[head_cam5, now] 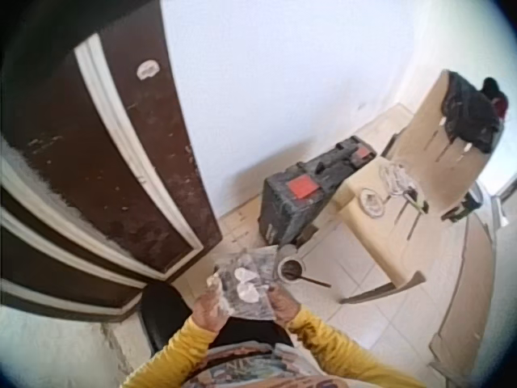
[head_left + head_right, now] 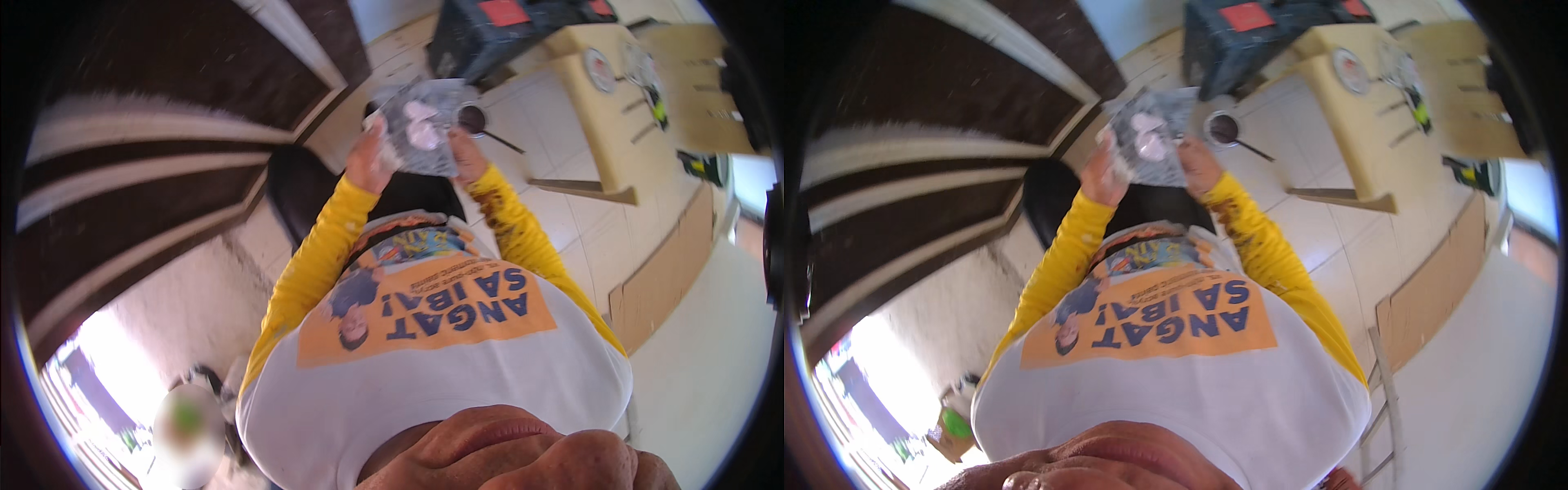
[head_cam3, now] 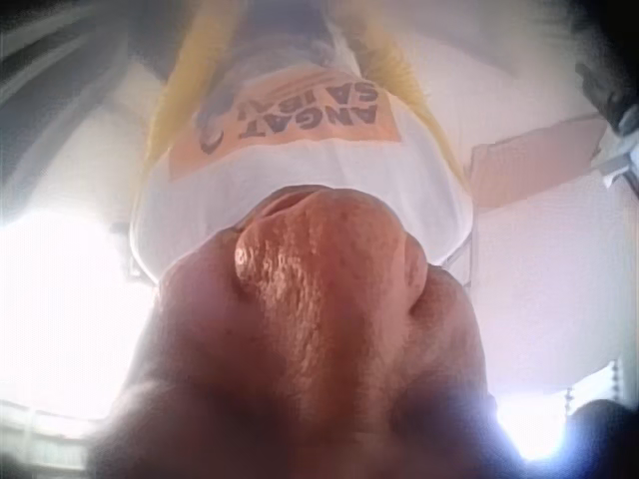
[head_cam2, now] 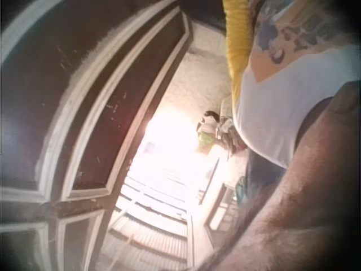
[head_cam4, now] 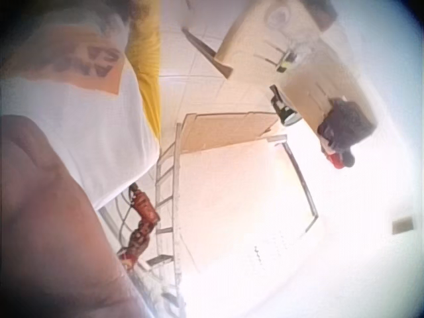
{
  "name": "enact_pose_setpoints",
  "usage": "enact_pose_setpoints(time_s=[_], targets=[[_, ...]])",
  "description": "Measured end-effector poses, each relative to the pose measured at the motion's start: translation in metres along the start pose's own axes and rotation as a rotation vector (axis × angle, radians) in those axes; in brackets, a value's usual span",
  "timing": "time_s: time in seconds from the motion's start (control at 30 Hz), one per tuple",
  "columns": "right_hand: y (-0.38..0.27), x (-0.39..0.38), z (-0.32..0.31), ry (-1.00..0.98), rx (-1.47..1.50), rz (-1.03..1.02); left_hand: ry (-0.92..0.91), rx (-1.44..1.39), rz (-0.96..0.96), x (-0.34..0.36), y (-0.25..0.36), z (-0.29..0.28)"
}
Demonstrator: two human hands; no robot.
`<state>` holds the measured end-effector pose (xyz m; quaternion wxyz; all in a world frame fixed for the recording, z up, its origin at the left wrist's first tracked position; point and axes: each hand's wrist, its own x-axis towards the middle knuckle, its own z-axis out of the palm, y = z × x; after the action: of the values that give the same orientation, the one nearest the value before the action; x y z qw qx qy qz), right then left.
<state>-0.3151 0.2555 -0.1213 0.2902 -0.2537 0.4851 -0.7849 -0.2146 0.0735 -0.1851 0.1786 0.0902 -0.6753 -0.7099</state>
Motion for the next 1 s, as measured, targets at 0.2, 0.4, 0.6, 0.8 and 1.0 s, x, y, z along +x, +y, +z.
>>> enact_pose_setpoints(time_s=[0.2,0.4,0.6,0.8,1.0], targets=[[-0.069,-0.004,-0.035,0.396,-0.22,0.27,-0.068,-0.916,-0.402,0.005,0.074,0.023],[-0.252,-0.026,-0.115,0.693,-0.991,0.001,0.031,-0.971,-0.477,-0.013,0.071,-0.012],[-0.264,0.005,-0.224,0.535,-1.86,0.267,0.072,-0.878,-0.496,-0.02,0.077,-0.027],[-0.263,0.029,-0.232,0.552,-1.755,0.365,0.064,-0.872,-0.476,-0.025,0.081,-0.033],[-0.261,0.036,-0.231,0.539,-1.787,0.404,0.081,-0.873,-0.465,-0.032,0.079,-0.037]])
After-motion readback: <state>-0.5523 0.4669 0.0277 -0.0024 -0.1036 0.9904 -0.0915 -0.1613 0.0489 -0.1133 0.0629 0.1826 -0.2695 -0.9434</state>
